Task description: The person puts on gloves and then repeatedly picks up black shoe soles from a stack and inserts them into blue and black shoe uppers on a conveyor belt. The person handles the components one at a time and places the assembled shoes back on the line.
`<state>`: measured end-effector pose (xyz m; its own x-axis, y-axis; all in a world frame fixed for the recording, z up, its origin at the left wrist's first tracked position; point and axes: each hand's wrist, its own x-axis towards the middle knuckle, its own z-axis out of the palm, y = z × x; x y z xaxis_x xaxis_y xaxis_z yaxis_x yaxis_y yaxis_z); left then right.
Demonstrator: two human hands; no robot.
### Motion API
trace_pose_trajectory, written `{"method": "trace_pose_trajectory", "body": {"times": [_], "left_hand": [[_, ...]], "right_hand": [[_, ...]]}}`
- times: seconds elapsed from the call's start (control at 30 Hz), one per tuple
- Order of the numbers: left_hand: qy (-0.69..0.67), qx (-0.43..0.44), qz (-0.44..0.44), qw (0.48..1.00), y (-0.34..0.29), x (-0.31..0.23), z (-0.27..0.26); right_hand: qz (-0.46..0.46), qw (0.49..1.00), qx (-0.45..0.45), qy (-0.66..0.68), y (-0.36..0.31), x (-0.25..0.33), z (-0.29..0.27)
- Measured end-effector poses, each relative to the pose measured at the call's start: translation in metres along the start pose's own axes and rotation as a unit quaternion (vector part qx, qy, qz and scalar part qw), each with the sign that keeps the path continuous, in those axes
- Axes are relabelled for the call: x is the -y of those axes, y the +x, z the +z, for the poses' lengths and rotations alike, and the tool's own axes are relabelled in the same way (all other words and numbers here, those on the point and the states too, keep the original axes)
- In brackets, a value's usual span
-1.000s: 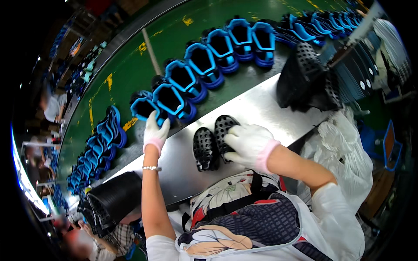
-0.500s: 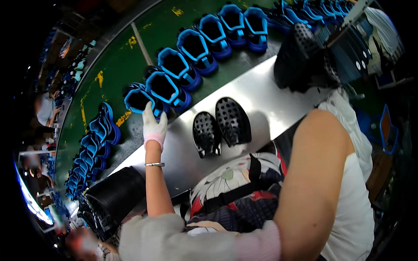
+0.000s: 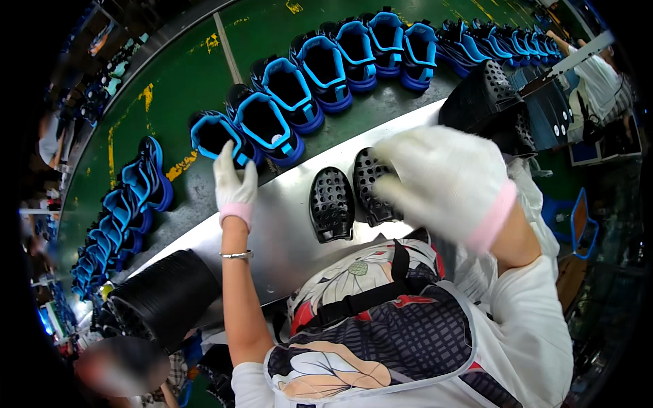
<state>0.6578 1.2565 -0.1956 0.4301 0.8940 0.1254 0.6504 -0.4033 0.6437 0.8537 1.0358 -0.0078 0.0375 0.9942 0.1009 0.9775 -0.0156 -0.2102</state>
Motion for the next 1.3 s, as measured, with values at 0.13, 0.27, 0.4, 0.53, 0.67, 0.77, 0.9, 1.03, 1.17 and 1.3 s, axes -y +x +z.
{"method": "trace_pose_trajectory", "body": {"times": [0.13, 0.27, 0.4, 0.53, 0.67, 0.77, 0.9, 1.03, 1.17, 1.3], "left_hand": [[-0.055, -0.075, 0.017, 0.996, -0.012, 0.003, -0.001], [-0.079, -0.099, -0.014, 0.992, -0.03, 0.017, -0.002], [-0.117, -0.063, -0.028, 0.991, -0.049, 0.015, 0.001], [-0.11, -0.02, -0.014, 0.994, -0.062, 0.011, 0.0], [-0.135, -0.006, -0.012, 0.991, -0.065, 0.01, -0.001], [-0.148, -0.037, 0.024, 0.988, -0.068, 0.005, -0.001], [-0.295, 0.041, 0.037, 0.954, -0.065, -0.023, -0.015], [-0.711, 0.291, -0.069, 0.637, -0.066, -0.045, -0.012], [-0.764, 0.254, -0.104, 0.584, -0.066, -0.032, -0.018], [-0.762, 0.144, -0.088, 0.625, -0.057, -0.022, -0.024]], "right_hand": [[0.173, 0.982, 0.01, 0.069, -0.042, -0.048, 0.044], [0.146, 0.981, -0.002, 0.124, -0.059, -0.037, 0.082], [0.106, 0.992, 0.013, 0.066, -0.053, -0.025, 0.111], [0.119, 0.99, 0.0, 0.07, -0.06, -0.028, 0.123], [0.125, 0.989, -0.015, 0.071, -0.061, -0.03, 0.121], [0.139, 0.987, -0.027, 0.076, -0.06, -0.024, 0.098], [0.094, 0.982, -0.073, 0.147, -0.038, -0.003, 0.058], [-0.087, 0.973, -0.054, 0.206, 0.007, 0.021, 0.061], [0.019, 0.95, 0.087, 0.299, 0.041, 0.044, 0.058], [0.01, 0.976, 0.104, 0.192, 0.067, 0.047, 0.08]]}}
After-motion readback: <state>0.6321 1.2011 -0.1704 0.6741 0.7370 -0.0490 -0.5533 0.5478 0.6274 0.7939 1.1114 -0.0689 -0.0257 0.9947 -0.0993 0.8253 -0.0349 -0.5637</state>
